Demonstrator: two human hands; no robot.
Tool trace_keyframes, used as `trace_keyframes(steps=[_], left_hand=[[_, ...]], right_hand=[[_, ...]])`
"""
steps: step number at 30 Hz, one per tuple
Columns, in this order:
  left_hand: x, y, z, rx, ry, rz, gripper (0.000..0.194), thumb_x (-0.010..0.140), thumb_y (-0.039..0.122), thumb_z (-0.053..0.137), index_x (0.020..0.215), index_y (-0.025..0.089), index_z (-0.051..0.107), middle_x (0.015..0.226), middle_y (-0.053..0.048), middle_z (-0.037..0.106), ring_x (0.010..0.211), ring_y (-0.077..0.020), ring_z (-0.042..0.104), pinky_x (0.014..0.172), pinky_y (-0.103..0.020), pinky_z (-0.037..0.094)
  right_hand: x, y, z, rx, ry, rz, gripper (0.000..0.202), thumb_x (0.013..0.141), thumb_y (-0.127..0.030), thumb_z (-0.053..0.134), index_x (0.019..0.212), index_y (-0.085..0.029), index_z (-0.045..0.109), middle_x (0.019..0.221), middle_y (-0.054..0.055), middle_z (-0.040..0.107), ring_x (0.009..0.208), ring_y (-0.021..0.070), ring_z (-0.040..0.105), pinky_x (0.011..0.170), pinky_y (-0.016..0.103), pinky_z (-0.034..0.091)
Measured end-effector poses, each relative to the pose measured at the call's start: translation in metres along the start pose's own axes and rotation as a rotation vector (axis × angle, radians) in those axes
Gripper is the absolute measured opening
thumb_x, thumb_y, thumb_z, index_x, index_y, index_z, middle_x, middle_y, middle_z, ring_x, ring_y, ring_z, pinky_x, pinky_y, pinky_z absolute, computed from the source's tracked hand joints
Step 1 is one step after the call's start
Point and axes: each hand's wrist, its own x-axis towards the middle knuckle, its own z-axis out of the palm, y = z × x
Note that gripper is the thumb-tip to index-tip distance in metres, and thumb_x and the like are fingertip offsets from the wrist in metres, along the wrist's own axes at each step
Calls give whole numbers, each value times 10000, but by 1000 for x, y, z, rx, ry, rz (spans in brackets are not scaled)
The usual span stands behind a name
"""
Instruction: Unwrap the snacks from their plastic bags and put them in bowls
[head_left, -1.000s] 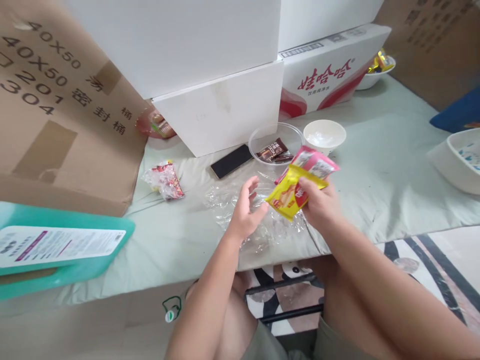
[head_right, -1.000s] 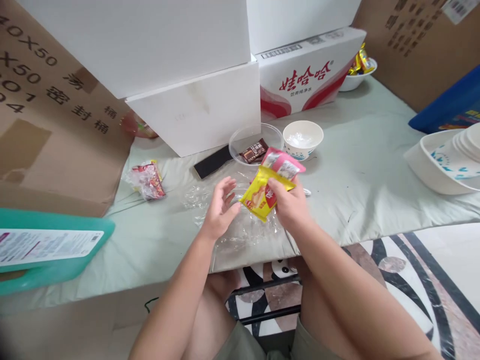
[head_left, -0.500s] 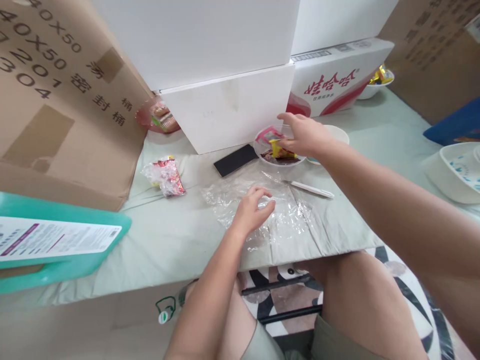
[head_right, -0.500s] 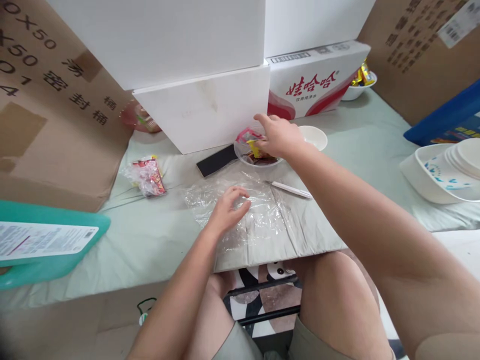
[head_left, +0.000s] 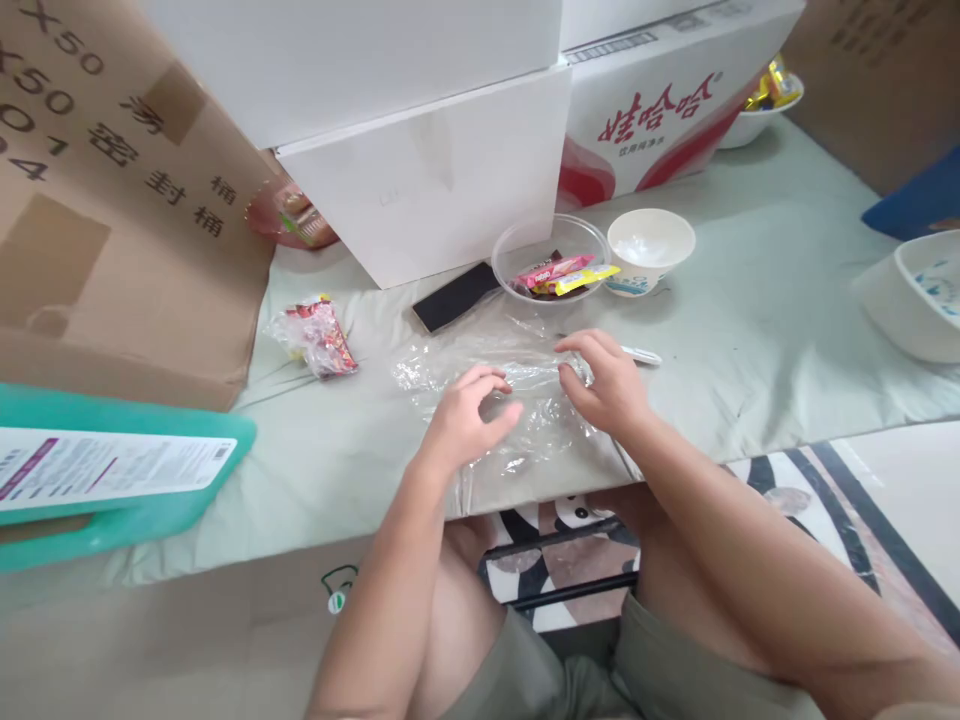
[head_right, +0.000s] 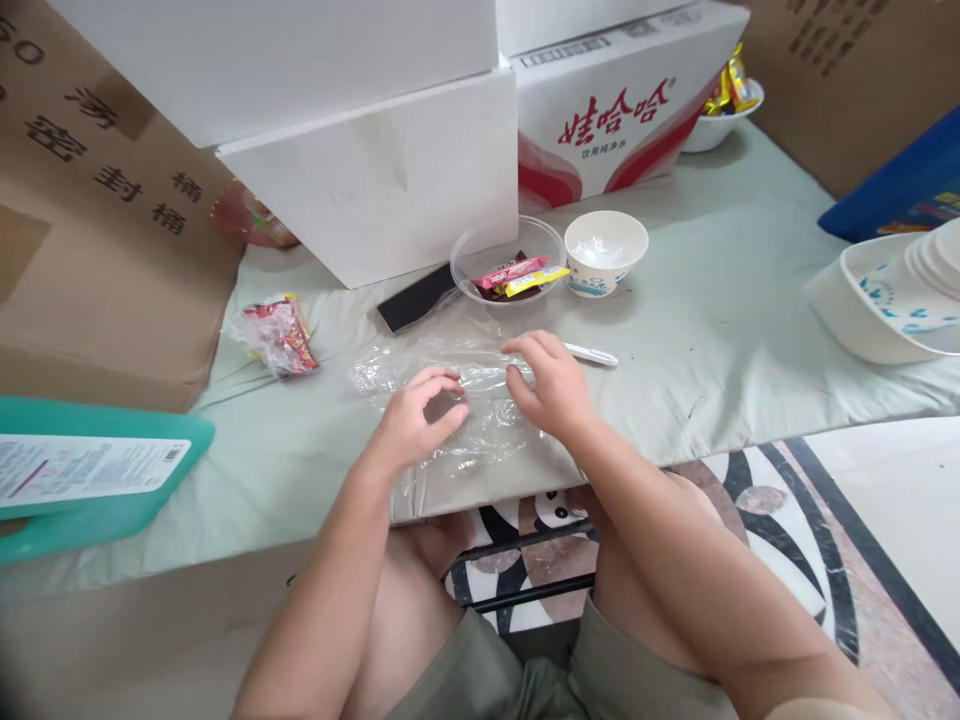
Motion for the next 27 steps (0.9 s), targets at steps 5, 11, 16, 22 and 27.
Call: trace_keyframes(steps=[5, 11, 16, 22, 27], left_hand=[[-34, 16, 8, 320, -285, 16, 713, 675, 347, 803, 1342, 233, 580, 1597, -142, 416, 1510, -399, 316, 1217, -584, 309], [-33, 1, 3, 301, -137, -4, 251, 798, 85, 521, 916, 217, 699, 1504, -84, 539, 1362, -301, 543, 1119, -468, 470], [-30, -8, -14, 11, 49, -57, 174, 852, 179, 524, 804, 223, 685, 1297, -53, 685, 1165, -228, 676, 1038, -398, 526], [-41, -17, -27, 29, -92, -72, 201, 777, 195, 595, 910, 246, 737, 1318, -37, 693, 1202, -251, 660, 1083, -433, 501], [-40, -32, -34, -256, 40, -135, 147, 807, 305, 624, 805, 216, 741, 1083, -72, 785, 1075, -259, 717, 1027, -452, 539]], right_hand=[[12, 5, -3, 41, -122, -68, 299, 849, -169, 503, 1107, -212, 646, 1149, 116, 678, 1106, 280, 632, 987, 437, 496], [-9, 1, -10, 130, -454, -318, 421, 855, -287, 621, 1266, -193, 625, 1311, 128, 663, 1260, 287, 589, 1083, 484, 452], [-24, -2, -9, -24, -596, -301, 319, 812, -215, 671, 1128, -229, 705, 1422, 90, 627, 1419, 345, 471, 1175, 594, 327], [-17, 6, -21, 160, -387, -138, 134, 893, -219, 548, 929, -217, 677, 955, 65, 770, 970, 248, 727, 961, 451, 541], [-15, 14, -43, 369, -401, -34, 160, 909, -355, 597, 951, -222, 675, 1055, 77, 774, 993, 250, 733, 913, 412, 574]])
